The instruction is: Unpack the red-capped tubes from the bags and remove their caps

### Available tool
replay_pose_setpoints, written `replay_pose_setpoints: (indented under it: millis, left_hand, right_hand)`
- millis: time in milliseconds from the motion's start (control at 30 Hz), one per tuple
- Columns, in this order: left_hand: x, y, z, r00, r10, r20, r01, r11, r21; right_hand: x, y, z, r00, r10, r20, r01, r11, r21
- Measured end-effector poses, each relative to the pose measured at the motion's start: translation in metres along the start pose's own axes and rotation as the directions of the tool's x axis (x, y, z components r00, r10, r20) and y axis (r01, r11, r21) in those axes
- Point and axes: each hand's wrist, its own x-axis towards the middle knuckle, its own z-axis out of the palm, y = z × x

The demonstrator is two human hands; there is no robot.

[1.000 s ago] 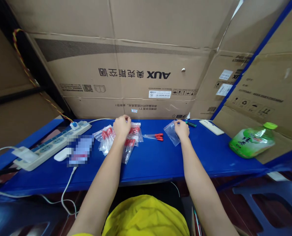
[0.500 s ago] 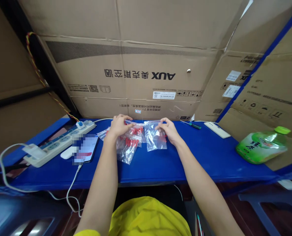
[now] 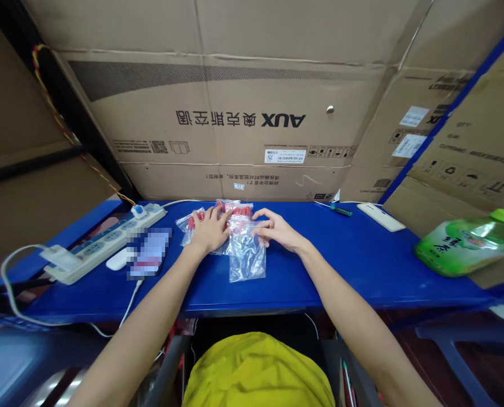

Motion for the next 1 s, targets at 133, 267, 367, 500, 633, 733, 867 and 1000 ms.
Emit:
replay_pose_setpoints:
  millis: [133, 267, 367, 500, 633, 733, 867, 1000]
  left_hand:
    - [0.009, -0.005, 0.007, 0.995, 0.06, -0.084, -0.058, 0.998, 0.021]
    - [0.018, -0.013, 0.01, 0.984, 0.085, -0.154, -0.096, 0.993, -0.068]
    - [0.019, -0.015, 0.012, 0.979, 0.086, -0.183, -0.109, 0.987, -0.117]
    - [0.017, -0.014, 0.012, 0.971, 0.071, -0.227, -0.102, 0.986, -0.129]
    - [0.015, -0.013, 0.007, 0.952, 0.102, -0.287, -0.14, 0.984, -0.112]
    - [0.016, -0.011, 0.002, 0.933, 0.137, -0.332, -0.177, 0.98, -0.095]
    - [0.02, -0.009, -0.001, 0.924, 0.158, -0.349, -0.209, 0.971, -0.114]
    - [0.023, -0.008, 0.001, 0.917, 0.161, -0.364, -0.231, 0.96, -0.156]
  right_hand:
    - [0.002, 0.016, 0.027, 0.989, 0.015, 0.149, -0.003, 0.996, -0.085]
    - [0.006, 0.027, 0.052, 0.986, -0.102, 0.131, 0.153, 0.868, -0.473]
    - [0.006, 0.026, 0.062, 0.981, -0.172, 0.087, 0.181, 0.663, -0.727]
    - [0.004, 0.024, 0.066, 0.976, -0.211, 0.059, 0.158, 0.494, -0.855]
    - [0.004, 0.024, 0.071, 0.981, -0.192, 0.031, 0.107, 0.401, -0.91]
    - [0.004, 0.024, 0.076, 0.981, -0.193, 0.029, 0.098, 0.357, -0.929]
    - [0.004, 0.025, 0.082, 0.977, -0.203, 0.06, 0.115, 0.276, -0.954]
    - [0.004, 0.023, 0.085, 0.975, -0.203, 0.086, 0.13, 0.215, -0.968]
